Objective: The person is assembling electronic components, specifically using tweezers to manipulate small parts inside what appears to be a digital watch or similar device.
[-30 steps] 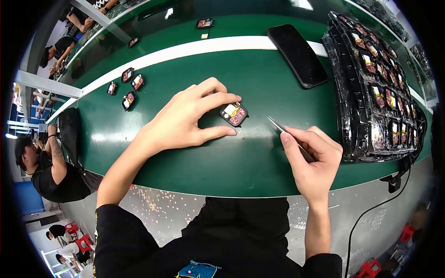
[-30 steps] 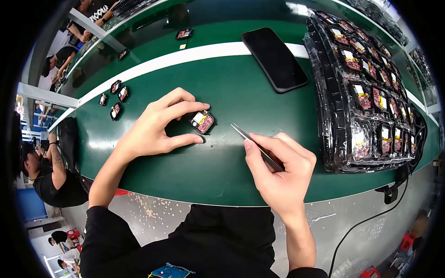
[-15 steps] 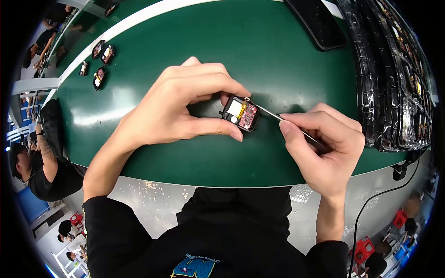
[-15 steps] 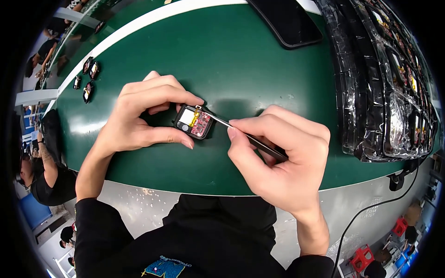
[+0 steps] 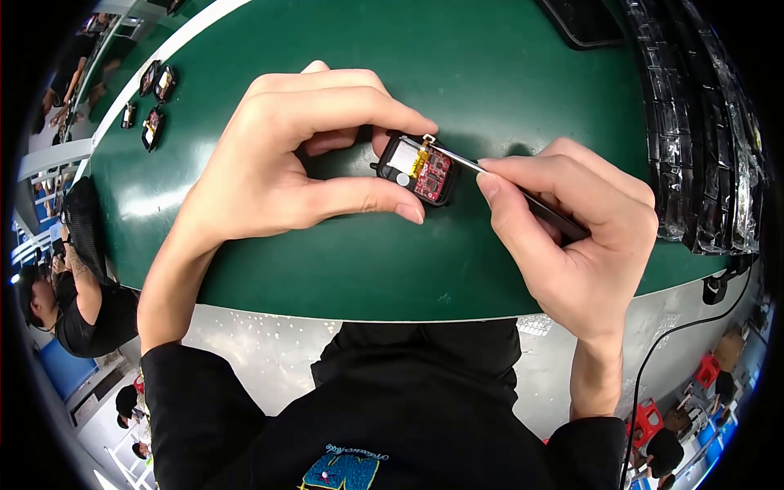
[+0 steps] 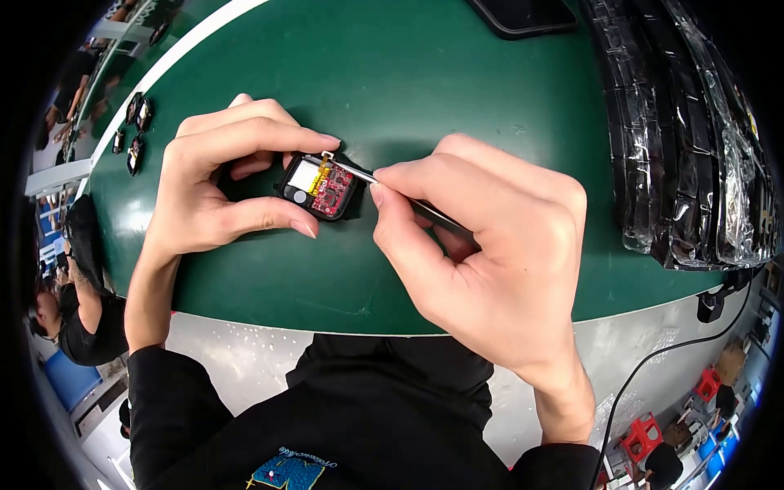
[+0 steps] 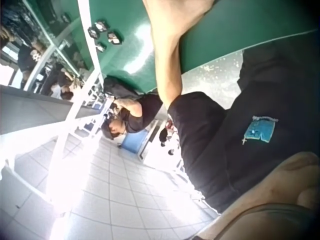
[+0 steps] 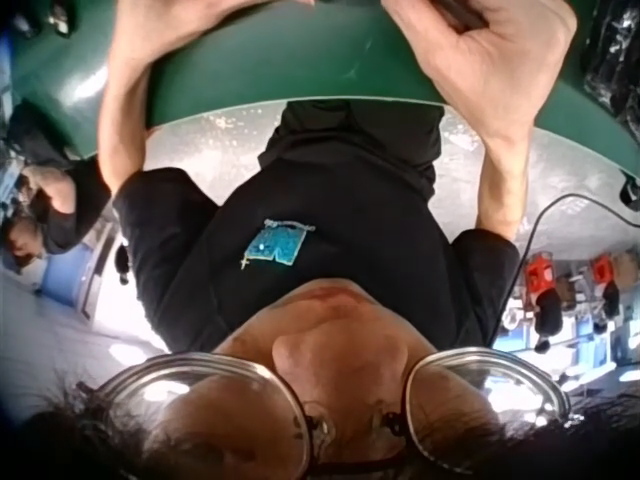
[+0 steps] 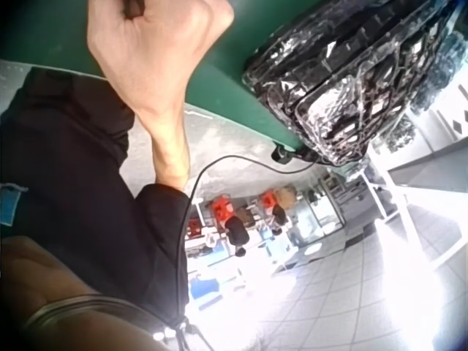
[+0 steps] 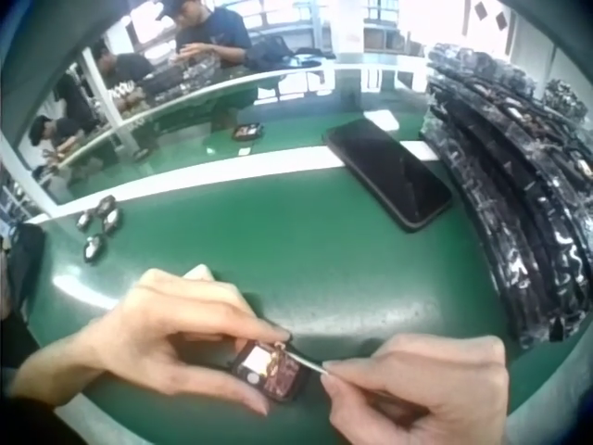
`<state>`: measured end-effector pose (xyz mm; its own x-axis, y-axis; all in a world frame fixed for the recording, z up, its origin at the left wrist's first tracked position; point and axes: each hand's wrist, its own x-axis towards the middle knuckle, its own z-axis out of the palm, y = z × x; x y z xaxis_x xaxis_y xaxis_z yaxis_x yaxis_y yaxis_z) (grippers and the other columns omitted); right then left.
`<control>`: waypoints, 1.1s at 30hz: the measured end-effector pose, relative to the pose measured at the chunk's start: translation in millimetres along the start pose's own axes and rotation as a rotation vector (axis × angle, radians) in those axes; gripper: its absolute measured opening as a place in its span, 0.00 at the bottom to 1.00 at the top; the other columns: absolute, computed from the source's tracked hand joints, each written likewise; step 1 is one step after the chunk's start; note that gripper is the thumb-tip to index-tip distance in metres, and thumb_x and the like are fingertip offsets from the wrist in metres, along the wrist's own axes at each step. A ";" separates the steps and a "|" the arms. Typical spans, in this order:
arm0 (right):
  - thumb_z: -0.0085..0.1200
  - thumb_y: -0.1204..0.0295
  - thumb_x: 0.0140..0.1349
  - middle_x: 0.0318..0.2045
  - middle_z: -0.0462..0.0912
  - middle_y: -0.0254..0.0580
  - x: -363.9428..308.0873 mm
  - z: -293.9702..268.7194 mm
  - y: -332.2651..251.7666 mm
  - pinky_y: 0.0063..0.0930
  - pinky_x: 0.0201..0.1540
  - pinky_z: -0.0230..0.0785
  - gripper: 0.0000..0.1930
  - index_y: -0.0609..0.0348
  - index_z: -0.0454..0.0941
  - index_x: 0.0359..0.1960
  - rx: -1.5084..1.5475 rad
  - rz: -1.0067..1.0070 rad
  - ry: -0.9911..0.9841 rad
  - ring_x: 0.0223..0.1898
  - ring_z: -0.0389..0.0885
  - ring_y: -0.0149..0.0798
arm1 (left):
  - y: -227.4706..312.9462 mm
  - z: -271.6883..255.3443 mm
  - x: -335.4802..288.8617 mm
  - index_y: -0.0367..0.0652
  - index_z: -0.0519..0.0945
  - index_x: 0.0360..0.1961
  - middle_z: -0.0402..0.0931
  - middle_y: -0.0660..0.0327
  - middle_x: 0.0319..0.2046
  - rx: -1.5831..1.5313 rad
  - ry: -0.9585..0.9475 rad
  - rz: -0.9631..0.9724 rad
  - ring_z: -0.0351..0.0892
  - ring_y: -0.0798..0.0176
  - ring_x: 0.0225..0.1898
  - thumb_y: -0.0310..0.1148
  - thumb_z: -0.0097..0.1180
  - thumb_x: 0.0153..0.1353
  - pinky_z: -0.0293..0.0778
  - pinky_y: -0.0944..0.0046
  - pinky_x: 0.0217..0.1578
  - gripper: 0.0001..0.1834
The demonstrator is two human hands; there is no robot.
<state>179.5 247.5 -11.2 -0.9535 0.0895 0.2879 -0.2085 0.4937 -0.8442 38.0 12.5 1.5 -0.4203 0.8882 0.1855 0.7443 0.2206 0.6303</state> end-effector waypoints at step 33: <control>0.71 0.89 0.58 0.24 0.82 0.34 0.1 -8.5 2.2 0.19 0.25 0.58 0.10 0.68 0.94 0.42 0.029 -0.026 -0.084 0.22 0.75 0.22 | -12.2 -12.5 1.6 0.33 0.91 0.52 0.89 0.61 0.38 -0.134 -0.131 -0.023 0.66 0.72 0.27 0.50 0.88 0.37 0.61 0.66 0.35 0.42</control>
<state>180.8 256.0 -9.2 -0.9622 0.0038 0.2722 -0.2386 0.4700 -0.8498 21.8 6.2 3.5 -0.3588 0.9303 0.0755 0.6559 0.1938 0.7295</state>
